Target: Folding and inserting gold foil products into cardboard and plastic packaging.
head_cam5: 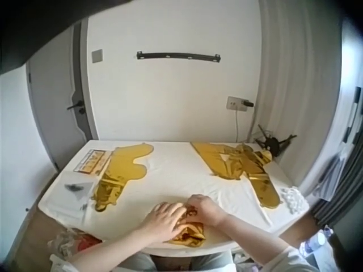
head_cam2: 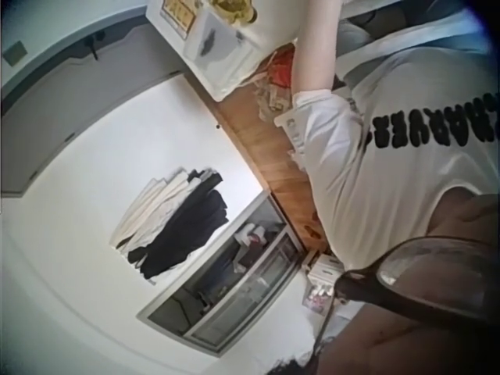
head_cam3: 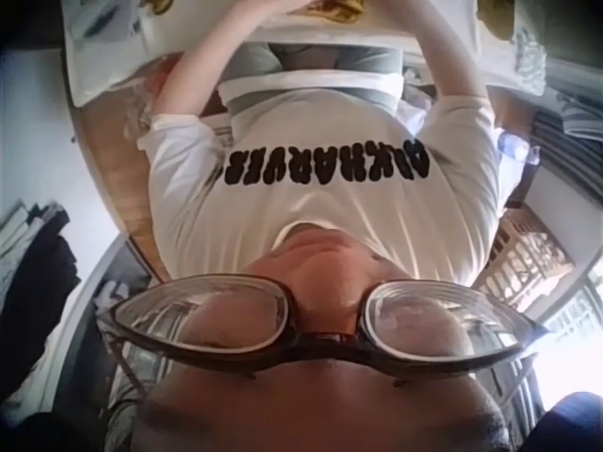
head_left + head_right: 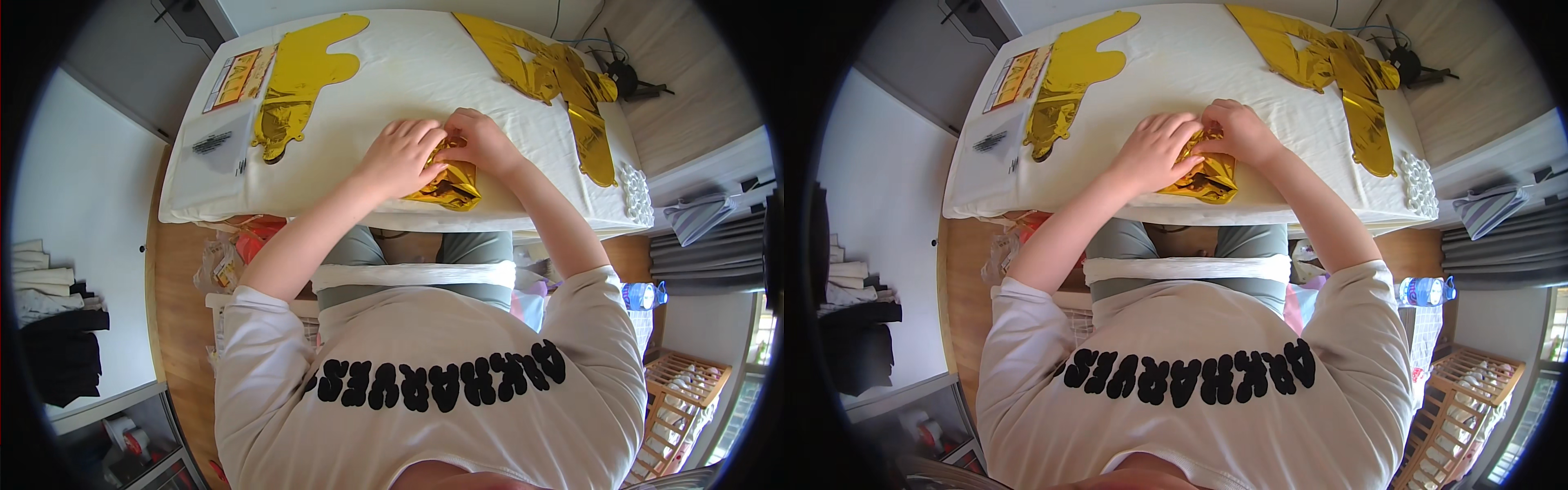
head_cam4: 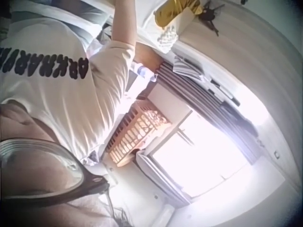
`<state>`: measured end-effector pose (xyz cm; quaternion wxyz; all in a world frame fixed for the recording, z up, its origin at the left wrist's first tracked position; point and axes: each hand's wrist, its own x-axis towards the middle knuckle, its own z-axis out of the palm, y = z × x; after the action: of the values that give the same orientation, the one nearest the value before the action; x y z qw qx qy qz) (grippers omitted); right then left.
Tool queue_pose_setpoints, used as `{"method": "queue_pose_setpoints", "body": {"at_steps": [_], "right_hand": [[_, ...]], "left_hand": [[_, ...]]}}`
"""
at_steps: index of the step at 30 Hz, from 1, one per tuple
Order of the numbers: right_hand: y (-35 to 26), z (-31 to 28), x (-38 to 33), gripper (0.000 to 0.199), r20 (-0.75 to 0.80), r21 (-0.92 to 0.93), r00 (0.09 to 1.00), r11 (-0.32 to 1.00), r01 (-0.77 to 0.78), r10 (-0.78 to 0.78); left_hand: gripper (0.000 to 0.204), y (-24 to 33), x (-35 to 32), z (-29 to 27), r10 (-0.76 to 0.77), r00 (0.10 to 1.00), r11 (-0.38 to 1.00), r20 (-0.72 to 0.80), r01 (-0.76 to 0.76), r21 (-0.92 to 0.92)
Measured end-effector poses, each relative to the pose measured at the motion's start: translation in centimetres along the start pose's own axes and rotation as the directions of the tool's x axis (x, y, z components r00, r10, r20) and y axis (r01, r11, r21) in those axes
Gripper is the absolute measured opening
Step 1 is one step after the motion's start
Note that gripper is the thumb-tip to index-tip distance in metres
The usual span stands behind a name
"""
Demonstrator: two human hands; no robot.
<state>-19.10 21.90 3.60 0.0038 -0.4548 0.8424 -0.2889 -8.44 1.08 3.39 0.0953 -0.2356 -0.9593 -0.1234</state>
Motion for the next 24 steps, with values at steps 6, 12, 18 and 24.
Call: {"method": "queue_pose_setpoints", "body": {"at_steps": [6, 12, 18, 24], "right_hand": [[-0.9, 0.6, -1.4, 0.035, -0.206, -0.102, 0.978, 0.994, -0.038, 0.016], [-2.9, -1.6, -7.5, 0.02, -0.077, 0.108, 0.972, 0.971, -0.214, 0.223], [-3.4, -2.8, -10.1, 0.017, 0.165, 0.243, 0.967, 0.942, -0.229, 0.193], [-4.5, -2.5, -9.6, 0.027, 0.25, 0.402, 0.894, 0.8, -0.445, 0.372]], "left_hand": [[0.062, -2.9, 0.3, 3.3, 0.162, 0.983, 0.986, 0.08, -0.164, 0.01], [0.061, -2.8, 0.3, 3.4, 0.168, 0.984, 0.986, 0.064, -0.167, -0.019], [0.06, -2.9, 0.1, 3.2, 0.183, 0.983, 0.983, 0.01, -0.183, -0.015], [0.06, -2.7, 0.1, 3.2, 0.178, 0.984, 0.984, 0.014, -0.178, -0.002]]}}
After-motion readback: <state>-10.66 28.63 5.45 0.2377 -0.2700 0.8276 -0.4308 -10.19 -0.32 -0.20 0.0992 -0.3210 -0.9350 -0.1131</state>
